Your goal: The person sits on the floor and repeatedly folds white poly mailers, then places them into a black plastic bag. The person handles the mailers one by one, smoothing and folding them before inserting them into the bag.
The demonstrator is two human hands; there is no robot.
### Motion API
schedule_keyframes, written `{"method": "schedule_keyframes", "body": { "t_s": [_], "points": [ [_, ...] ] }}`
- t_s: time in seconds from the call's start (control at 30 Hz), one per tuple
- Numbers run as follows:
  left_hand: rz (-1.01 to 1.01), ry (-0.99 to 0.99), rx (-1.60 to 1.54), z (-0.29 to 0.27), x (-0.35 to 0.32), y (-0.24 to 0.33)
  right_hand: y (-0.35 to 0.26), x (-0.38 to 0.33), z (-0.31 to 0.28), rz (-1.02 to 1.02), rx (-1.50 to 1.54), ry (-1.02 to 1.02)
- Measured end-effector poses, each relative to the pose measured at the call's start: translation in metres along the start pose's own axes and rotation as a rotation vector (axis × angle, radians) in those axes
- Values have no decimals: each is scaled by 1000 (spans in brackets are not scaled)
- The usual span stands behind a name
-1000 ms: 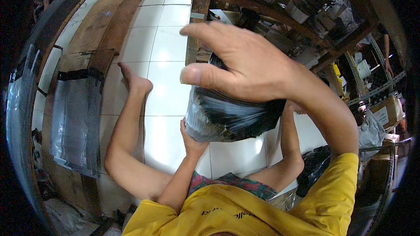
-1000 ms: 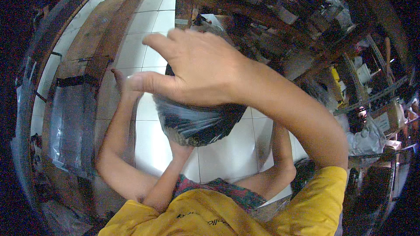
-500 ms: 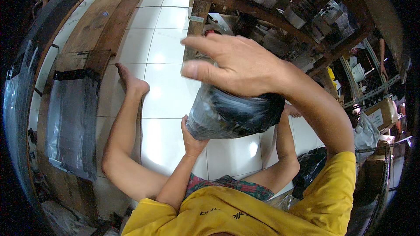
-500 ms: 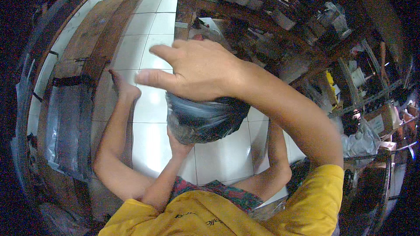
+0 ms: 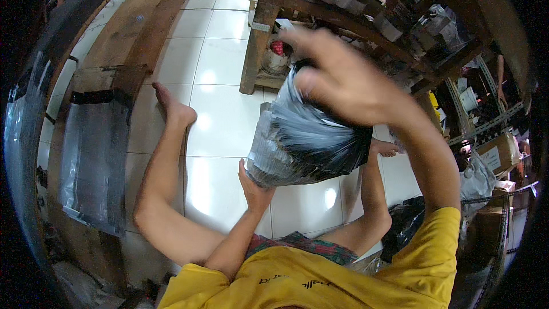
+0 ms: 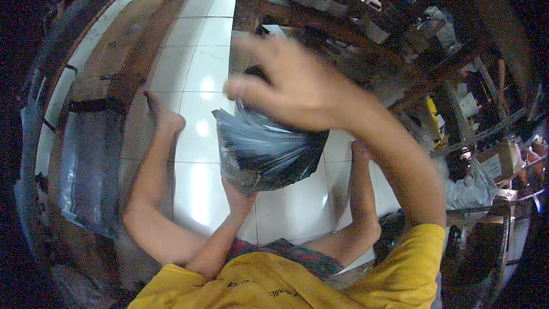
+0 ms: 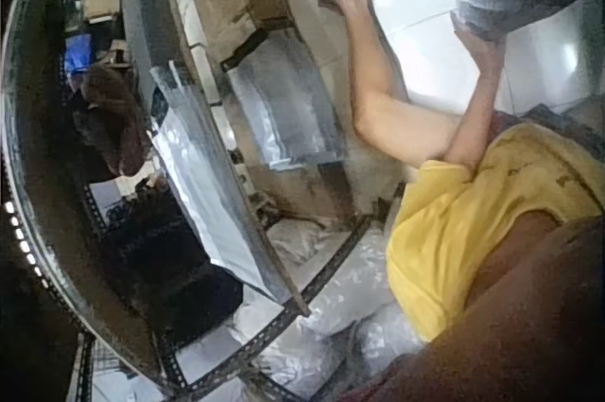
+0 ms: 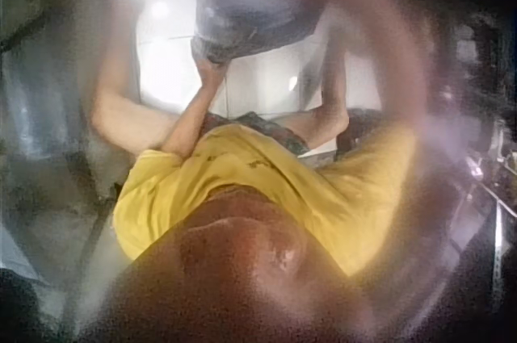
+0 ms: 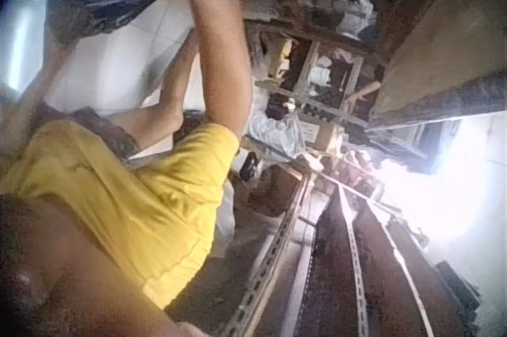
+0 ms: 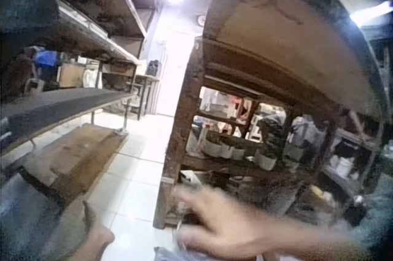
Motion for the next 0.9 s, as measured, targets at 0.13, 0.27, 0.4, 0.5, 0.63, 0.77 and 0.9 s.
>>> {"method": "schedule_keyframes", "body": {
  "t_s": [0.13,0.27,0.4,0.5,0.63,0.77,0.9],
  "points": [
    [141,-99,77,2,7,-1,-8,9,-13,-52,86,137],
    [87,-125,65,2,11,1,-20,24,1,-96,-55,98],
    [41,-112,76,-1,10,2,-33,35,33,29,-214,-341],
    [-75,-335,-65,-3,28,-6,-32,35,-2,-91,-67,-10],
    [-143,-459,-87,-11,52,-4,-3,28,-5,-18,78,31],
    [-74,-188,-24,-18,42,13,13,8,-1,-82,97,112],
    [-46,-123,-60,8,11,-18,12,-5,7,-76,-20,63]
  ]
}}
Point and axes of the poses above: each hand's wrist, its own x-axis towards the middle knuckle, its own z-axis out of the palm, y = z × x, the point moved 6 cm from there along x, towards the middle knuckle, and after that the axes turned 1 degree about -z, right-handed, at the moved point
